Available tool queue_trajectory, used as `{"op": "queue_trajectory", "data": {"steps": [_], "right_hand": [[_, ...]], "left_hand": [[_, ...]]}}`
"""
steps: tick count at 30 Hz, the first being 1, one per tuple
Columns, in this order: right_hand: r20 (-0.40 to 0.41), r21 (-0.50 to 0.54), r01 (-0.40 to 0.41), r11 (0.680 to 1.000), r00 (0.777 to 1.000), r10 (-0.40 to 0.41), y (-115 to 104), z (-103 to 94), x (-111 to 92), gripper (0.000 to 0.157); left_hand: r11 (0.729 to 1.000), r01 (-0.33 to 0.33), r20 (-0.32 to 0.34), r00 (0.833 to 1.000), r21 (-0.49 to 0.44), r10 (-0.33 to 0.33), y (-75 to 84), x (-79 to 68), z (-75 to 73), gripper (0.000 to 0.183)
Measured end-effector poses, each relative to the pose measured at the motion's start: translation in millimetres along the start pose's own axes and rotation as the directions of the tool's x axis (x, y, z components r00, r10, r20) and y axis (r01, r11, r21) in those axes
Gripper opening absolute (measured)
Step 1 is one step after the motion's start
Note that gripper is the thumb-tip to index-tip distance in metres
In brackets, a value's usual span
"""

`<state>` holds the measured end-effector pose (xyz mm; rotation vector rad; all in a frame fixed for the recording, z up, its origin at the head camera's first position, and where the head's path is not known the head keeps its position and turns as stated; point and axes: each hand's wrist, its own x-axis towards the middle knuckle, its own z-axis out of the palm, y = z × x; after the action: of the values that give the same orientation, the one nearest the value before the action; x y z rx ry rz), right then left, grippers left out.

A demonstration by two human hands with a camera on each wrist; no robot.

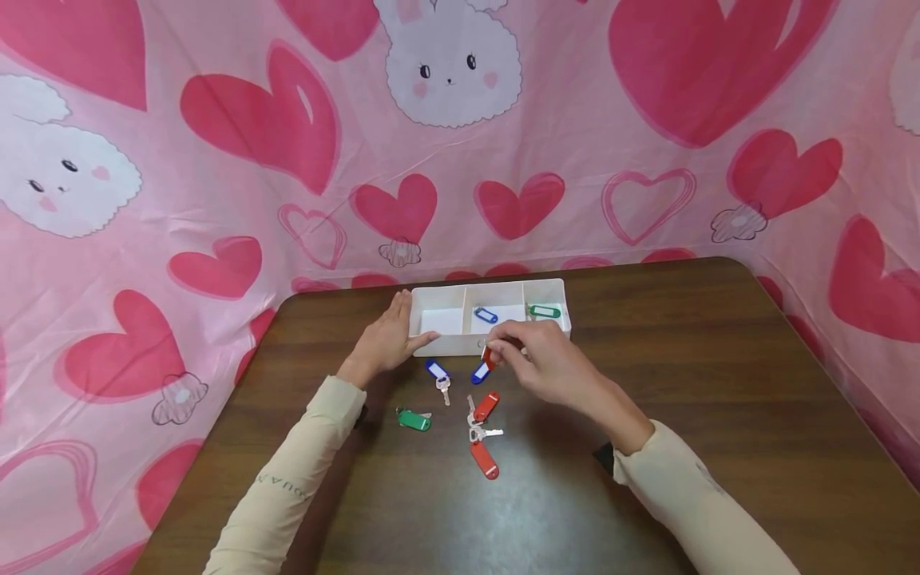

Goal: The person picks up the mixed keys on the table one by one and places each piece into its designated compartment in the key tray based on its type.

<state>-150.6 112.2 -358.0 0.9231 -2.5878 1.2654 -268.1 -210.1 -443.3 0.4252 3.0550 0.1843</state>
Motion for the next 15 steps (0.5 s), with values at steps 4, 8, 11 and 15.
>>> {"op": "queue_trajectory", "data": {"steps": [4, 8, 11, 15], "right_hand": [[-0.017, -0.01, -0.008, 1.0, 1.0, 0.007, 0, -0.5, 6, 0.01], [-0.043, -0.002, -0.03, 1.0, 0.999, 0.03, -2, -1.6, 11, 0.011], [-0.071, 0.002, -0.034, 0.999, 0.997, 0.034, -3, -3.1, 15, 0.012], [-0.099, 0.016, -0.023, 1.0, 0.995, 0.024, -4, -5.4, 22, 0.011]], "left_hand": [[1.0, -0.005, -0.006, 1.0, 0.004, 0.005, 0.3, -0.7, 1.6, 0.116], [1.0, -0.007, -0.002, 1.0, 0.011, 0.007, 0.9, -1.7, 1.9, 0.115], [1.0, -0.01, -0.001, 1.0, 0.029, 0.01, 1.1, -1.8, 1.1, 0.114], [0.999, -0.019, -0.009, 1.0, 0.05, 0.02, 1.6, -0.8, -0.9, 0.112]]}}
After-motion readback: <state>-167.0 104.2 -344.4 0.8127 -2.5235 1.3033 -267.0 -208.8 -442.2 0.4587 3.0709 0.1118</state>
